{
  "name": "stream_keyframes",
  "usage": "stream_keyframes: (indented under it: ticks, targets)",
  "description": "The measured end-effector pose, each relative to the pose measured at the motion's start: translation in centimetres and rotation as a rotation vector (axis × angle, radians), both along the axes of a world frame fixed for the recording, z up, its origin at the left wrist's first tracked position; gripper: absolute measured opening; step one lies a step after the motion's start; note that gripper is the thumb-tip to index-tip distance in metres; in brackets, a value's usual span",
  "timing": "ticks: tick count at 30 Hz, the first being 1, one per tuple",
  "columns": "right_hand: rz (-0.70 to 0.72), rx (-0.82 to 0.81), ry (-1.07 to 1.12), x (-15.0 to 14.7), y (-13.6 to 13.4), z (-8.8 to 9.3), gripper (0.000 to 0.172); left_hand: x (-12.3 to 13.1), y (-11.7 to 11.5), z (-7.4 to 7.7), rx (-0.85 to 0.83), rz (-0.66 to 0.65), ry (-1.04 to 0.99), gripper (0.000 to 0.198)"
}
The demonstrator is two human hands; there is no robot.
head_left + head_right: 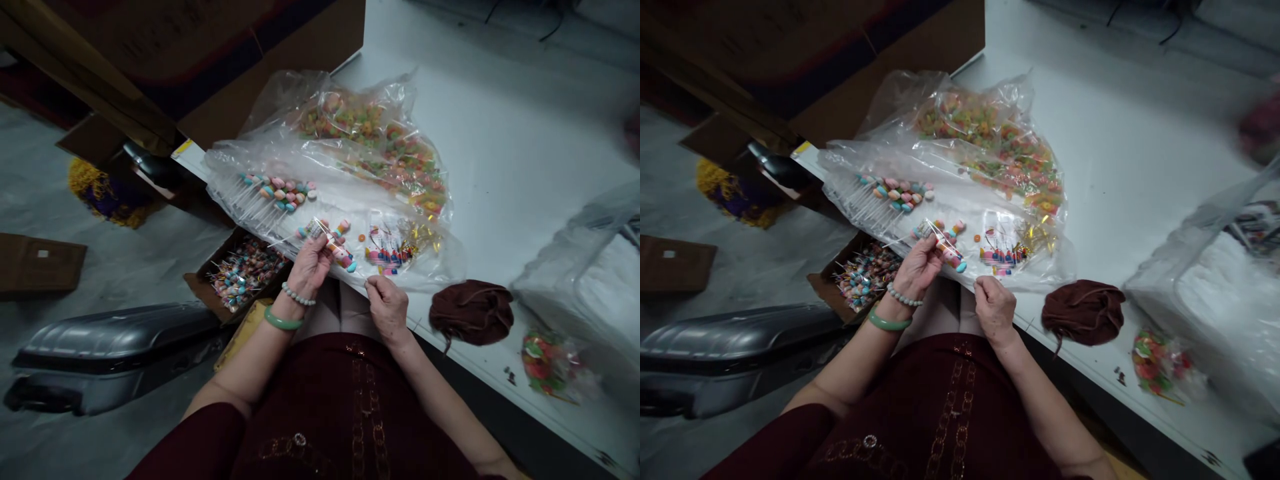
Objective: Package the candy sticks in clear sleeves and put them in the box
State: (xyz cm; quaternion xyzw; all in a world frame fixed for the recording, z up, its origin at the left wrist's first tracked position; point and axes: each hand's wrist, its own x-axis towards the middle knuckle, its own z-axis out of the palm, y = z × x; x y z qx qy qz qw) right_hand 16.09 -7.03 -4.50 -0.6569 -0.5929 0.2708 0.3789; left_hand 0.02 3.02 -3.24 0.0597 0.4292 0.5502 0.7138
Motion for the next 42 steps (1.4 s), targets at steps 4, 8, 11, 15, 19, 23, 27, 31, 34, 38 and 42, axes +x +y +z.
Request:
stream_keyframes:
  ticks: [4,8,11,15,19,23,27,31,34,38,42]
  targets:
    - [0.021,0.041,-0.055,-0.1,0.2,0.0,0.018,0.3,0.3,-0.2,0.051,0.082,-0.015,0.015]
    - [-0.020,-0.089,0.151,0.0,0.8,0.0,0.016,1.3,-0.6,-0.1,0.136,-0.008,-0.026,0.018]
    - [-0.069,-0.312,0.519,-0.1,1.3,-0.2,0.015,2.3,-1.5,0.1,0.126,-0.088,-0.007,0.027]
    - [-0.135,-0.569,1.010,-0.3,2.0,-0.4,0.022,3.3,-2.3,0.4,0.096,-0.153,0.015,0.040]
    - [-0.166,-0.539,1.041,-0.3,1.7,-0.3,0.024,3.1,-2.7,0.3,0.074,-0.240,0.027,0.046]
    - [-0.118,-0.435,0.811,0.4,0.7,-0.2,0.019,2.5,-2.6,0.0,0.108,-0.272,0.103,0.052]
    - [-0.147,-0.285,0.616,0.3,0.6,-0.1,0.020,2.9,-2.9,0.5,0.146,-0.249,0.152,0.058]
    - [-0.093,-0.073,0.442,-0.9,1.0,-0.3,0.045,3.8,-3.6,0.9,0.110,-0.273,0.154,0.057]
    - [-0.021,0.079,0.184,-1.4,0.9,-0.5,0.037,3.7,-4.0,0.9,0.048,-0.299,0.097,0.041]
    - [0.038,0.265,-0.084,-1.3,0.3,-0.6,0.032,2.8,-4.7,1.3,-0.044,-0.409,-0.015,0.031]
    - [0.093,0.363,-0.279,-1.1,-0.5,-0.5,0.033,2.6,-5.5,1.5,-0.072,-0.409,-0.050,0.029]
